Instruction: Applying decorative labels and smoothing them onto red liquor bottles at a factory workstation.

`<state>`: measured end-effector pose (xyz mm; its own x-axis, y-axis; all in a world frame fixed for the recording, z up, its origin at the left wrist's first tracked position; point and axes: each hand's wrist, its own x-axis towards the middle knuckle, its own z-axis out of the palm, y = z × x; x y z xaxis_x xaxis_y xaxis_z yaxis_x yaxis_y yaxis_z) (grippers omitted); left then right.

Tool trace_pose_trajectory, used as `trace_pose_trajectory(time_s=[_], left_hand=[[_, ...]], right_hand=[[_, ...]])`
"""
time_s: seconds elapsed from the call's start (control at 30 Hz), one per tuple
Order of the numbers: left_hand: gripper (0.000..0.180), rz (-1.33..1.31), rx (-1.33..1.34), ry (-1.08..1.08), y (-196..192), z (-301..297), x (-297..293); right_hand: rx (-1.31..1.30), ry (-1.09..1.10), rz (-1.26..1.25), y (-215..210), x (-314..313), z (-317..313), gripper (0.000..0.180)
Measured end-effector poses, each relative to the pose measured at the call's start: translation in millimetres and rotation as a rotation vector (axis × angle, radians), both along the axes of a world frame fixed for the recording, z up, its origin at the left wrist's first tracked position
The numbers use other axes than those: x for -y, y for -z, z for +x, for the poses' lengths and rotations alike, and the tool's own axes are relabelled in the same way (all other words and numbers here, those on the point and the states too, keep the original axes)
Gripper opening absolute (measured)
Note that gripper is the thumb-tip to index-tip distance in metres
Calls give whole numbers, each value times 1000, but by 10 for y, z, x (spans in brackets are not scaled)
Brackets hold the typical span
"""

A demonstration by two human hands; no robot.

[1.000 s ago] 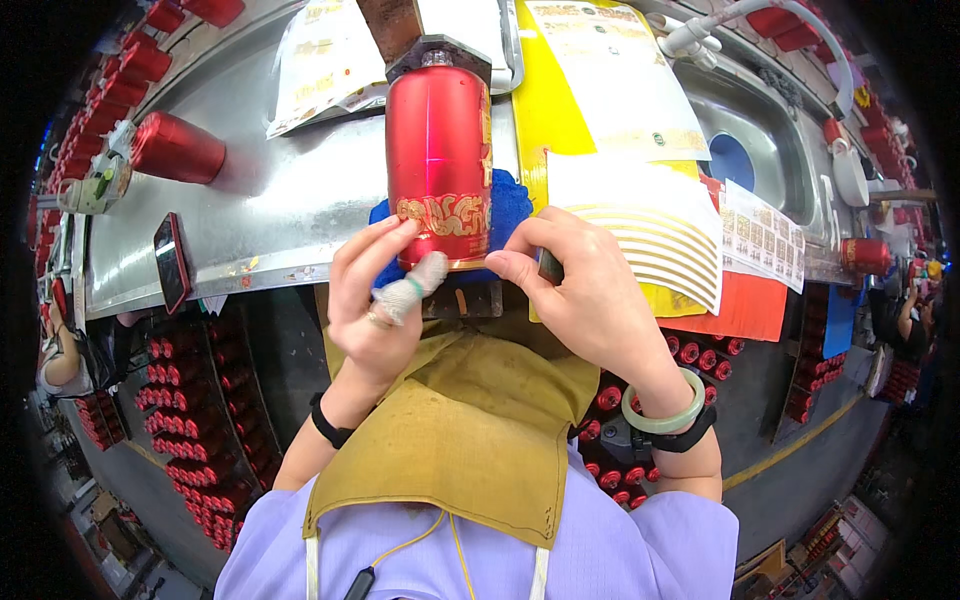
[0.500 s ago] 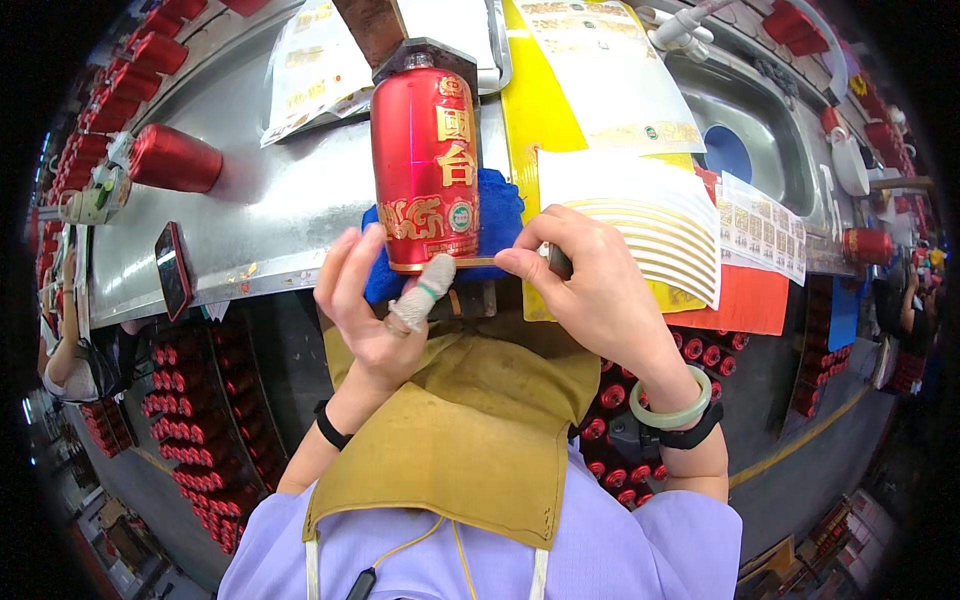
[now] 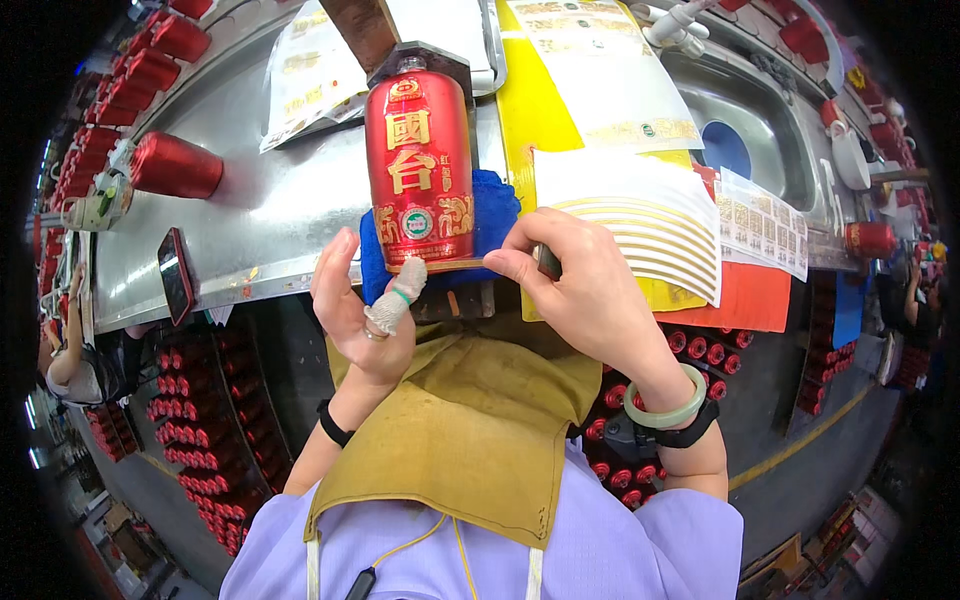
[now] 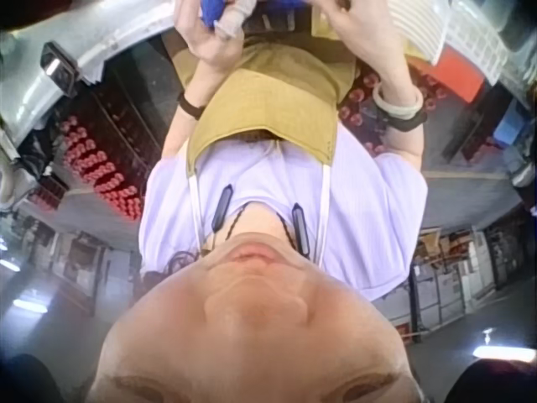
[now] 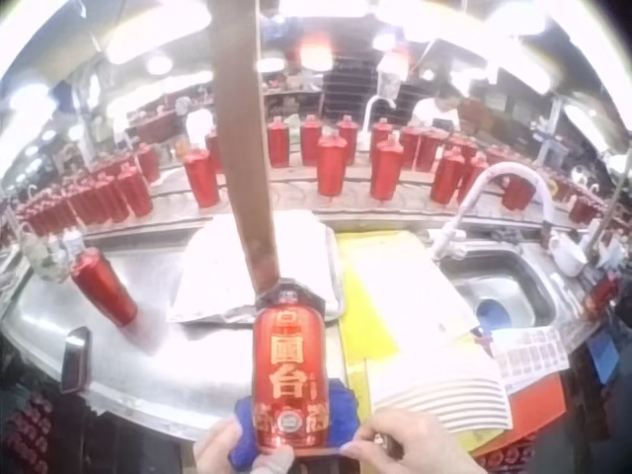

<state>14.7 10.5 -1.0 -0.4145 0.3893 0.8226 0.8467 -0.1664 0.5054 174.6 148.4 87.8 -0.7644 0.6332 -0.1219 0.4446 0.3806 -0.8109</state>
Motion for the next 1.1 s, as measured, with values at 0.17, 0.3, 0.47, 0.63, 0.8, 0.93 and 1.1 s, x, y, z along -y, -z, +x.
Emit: trace_pose_trajectory(time_s=[0.17, 0.3, 0.47, 0.63, 0.8, 0.93, 1.1], left_hand=[[45, -243, -151, 200, -178, -137, 40], [53, -128, 299, 217, 55, -96, 112], [54, -146, 54, 167, 40, -147, 132], [47, -153, -104, -37, -106, 27, 60], [44, -193, -195, 139, -103, -157, 45], [47, -90, 117, 190, 39, -110, 67], [50, -162, -63, -4, -25, -38, 94]], right_hand=[[-7, 17, -3, 14, 10, 5, 25], [-87, 5, -11, 24, 46, -33, 25], [-59, 18, -6, 44, 30, -33, 25], [-45, 8, 11, 97, 7, -17, 25], [-46, 16, -8, 93, 31, -26, 24], [-100, -3, -23, 92, 46, -50, 23], [-62, -8, -5, 110, 22, -35, 23]])
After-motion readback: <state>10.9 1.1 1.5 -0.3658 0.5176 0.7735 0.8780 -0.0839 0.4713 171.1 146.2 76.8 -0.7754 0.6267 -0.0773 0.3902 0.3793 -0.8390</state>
